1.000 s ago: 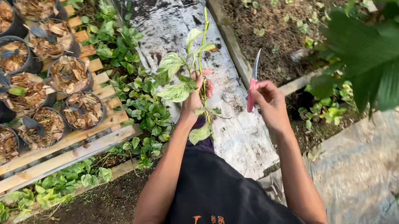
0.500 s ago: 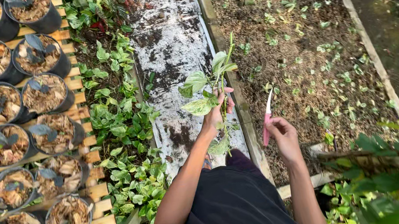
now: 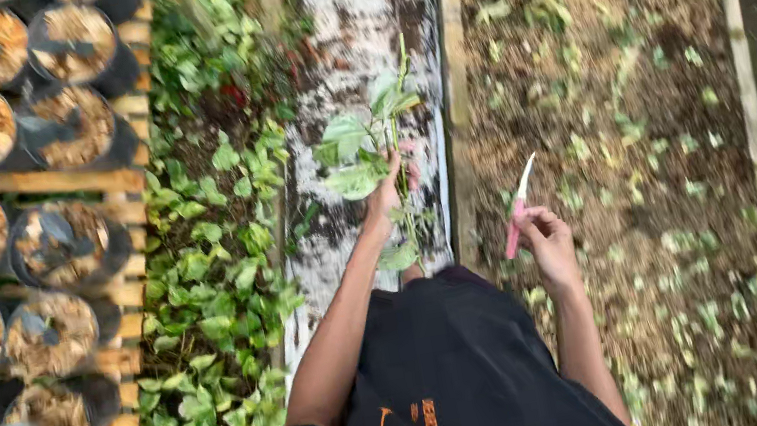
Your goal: The person uses pink-handled shears to cut stems of variegated leafy plants in a raised garden bed. They remove weeds by hand, gather the cuttings, and walk along the bed to collect more stems, ending with a bundle of plant material.
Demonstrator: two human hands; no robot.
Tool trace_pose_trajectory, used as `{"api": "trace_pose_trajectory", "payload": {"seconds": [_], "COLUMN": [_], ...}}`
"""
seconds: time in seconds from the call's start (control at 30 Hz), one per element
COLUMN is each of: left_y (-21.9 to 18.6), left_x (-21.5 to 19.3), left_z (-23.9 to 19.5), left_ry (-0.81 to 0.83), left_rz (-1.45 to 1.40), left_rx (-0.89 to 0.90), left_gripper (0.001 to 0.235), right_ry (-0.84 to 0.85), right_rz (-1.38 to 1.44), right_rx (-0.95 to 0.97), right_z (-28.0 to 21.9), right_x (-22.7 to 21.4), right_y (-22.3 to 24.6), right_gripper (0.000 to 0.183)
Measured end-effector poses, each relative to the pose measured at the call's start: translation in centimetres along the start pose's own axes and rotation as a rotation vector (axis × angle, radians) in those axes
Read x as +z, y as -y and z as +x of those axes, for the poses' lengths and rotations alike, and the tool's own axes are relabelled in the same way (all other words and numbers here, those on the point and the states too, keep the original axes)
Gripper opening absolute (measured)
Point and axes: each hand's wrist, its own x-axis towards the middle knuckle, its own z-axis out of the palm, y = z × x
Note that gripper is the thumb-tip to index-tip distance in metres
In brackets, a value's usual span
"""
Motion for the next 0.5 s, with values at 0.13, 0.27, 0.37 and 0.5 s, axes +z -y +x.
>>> {"api": "trace_pose_trajectory", "payload": {"seconds": [0.13,0.27,0.37,0.5], "left_y": [-5.6,-8.8,-9.2,-8.8], "left_x": [1.7,2.6,2.7,2.7], "left_z": [9.0,17.0,24.2,37.3], "left_ry": [0.054,-0.064,-0.084,-0.037], "left_rz": [0.069,0.211,0.086,0.125], "left_rx": [0.180,0.221,0.145,0.137], "left_gripper": [0.043,0.043,0.036,0.039], "right_ry": [0.083,0.164,0.185,0.243], "right_rz": [-0.062,-0.217,-0.254,-0.296], "right_rx": [-0.077,-0.068,-0.092,-0.159], "right_z": [13.0,23.7,30.4,38.9], "right_x": [2.3,6.1,9.5,13.3], "right_y": [8.6,14.8,17.2,19.7], "right_gripper": [0.004,0.008,0.008,0.007]}}
